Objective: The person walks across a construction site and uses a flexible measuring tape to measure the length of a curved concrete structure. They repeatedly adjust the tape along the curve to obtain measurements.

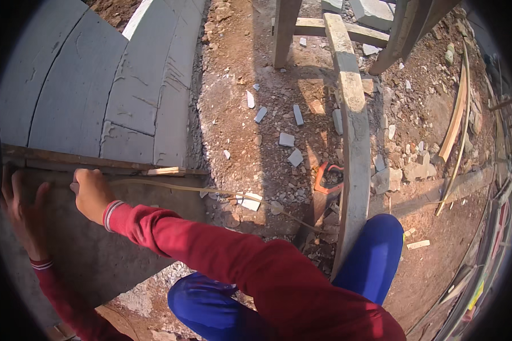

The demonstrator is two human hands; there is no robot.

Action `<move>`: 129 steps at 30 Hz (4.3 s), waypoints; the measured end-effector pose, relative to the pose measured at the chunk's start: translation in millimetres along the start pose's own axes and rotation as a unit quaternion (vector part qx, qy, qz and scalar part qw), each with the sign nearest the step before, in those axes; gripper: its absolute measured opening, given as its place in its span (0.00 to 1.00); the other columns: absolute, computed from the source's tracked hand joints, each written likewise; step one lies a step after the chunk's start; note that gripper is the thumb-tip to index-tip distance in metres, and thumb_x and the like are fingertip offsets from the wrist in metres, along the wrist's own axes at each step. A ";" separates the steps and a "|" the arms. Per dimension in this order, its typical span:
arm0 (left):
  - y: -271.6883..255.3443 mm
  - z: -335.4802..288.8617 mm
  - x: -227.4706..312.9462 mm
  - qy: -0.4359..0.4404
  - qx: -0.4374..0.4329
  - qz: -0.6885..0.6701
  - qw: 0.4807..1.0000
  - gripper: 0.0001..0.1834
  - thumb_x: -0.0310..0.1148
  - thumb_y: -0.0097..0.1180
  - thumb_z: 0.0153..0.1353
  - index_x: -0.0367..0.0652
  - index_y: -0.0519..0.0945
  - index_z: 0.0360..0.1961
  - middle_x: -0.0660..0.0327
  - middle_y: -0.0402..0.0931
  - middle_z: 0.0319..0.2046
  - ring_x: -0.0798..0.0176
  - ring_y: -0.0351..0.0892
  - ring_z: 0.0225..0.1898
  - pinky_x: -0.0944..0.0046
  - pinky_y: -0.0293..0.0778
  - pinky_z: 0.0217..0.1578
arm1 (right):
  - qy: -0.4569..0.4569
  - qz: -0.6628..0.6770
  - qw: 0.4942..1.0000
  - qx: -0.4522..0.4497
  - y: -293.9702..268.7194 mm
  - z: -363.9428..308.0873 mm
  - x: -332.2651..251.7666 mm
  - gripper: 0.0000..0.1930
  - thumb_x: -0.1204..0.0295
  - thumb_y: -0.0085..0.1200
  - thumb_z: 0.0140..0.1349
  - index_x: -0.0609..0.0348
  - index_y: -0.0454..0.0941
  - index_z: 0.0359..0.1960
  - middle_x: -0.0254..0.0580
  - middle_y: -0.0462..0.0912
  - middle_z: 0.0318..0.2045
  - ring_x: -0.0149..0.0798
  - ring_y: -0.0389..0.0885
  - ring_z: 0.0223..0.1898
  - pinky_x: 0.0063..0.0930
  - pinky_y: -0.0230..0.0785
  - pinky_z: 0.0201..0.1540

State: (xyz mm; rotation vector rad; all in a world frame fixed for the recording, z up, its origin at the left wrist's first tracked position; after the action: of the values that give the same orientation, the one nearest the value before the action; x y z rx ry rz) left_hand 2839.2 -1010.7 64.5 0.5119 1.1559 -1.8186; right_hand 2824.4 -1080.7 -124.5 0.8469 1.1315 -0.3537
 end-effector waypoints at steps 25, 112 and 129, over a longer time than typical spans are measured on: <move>-25.5 4.0 8.5 0.031 0.018 0.028 0.999 0.29 0.47 0.79 0.40 0.43 0.81 0.38 0.56 0.75 0.54 0.47 0.67 0.62 0.49 0.67 0.59 | -0.027 -0.028 0.997 -0.065 -0.3 -4.5 -19.4 0.12 0.70 0.55 0.63 0.67 0.83 0.28 0.45 0.83 0.18 0.39 0.83 0.22 0.33 0.74 0.31; -26.6 0.9 4.4 0.036 0.037 0.011 0.999 0.30 0.46 0.80 0.37 0.43 0.80 0.39 0.56 0.75 0.52 0.47 0.67 0.60 0.50 0.68 0.58 | -0.049 0.017 0.998 -0.047 6.3 -54.4 -17.6 0.05 0.75 0.57 0.63 0.65 0.79 0.32 0.48 0.80 0.20 0.37 0.79 0.21 0.32 0.70 0.27; -24.8 4.9 10.8 0.040 0.042 -0.008 0.998 0.31 0.37 0.81 0.32 0.42 0.79 0.40 0.55 0.72 0.52 0.46 0.65 0.60 0.52 0.68 0.58 | -0.104 -0.070 0.989 -0.075 5.4 -24.2 -23.3 0.06 0.76 0.54 0.62 0.67 0.78 0.29 0.59 0.80 0.23 0.60 0.81 0.28 0.44 0.72 0.31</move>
State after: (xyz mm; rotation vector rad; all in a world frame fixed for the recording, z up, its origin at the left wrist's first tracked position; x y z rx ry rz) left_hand 2813.1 -1015.9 71.5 0.6303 1.1422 -1.8817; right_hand 2802.6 -1062.9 -105.5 0.5853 1.0113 -0.4576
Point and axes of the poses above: each hand's wrist, its own z-axis towards the middle knuckle, its own y-axis out of the palm, x = y × z, the point moved 6 cm from there along z, towards the middle knuckle
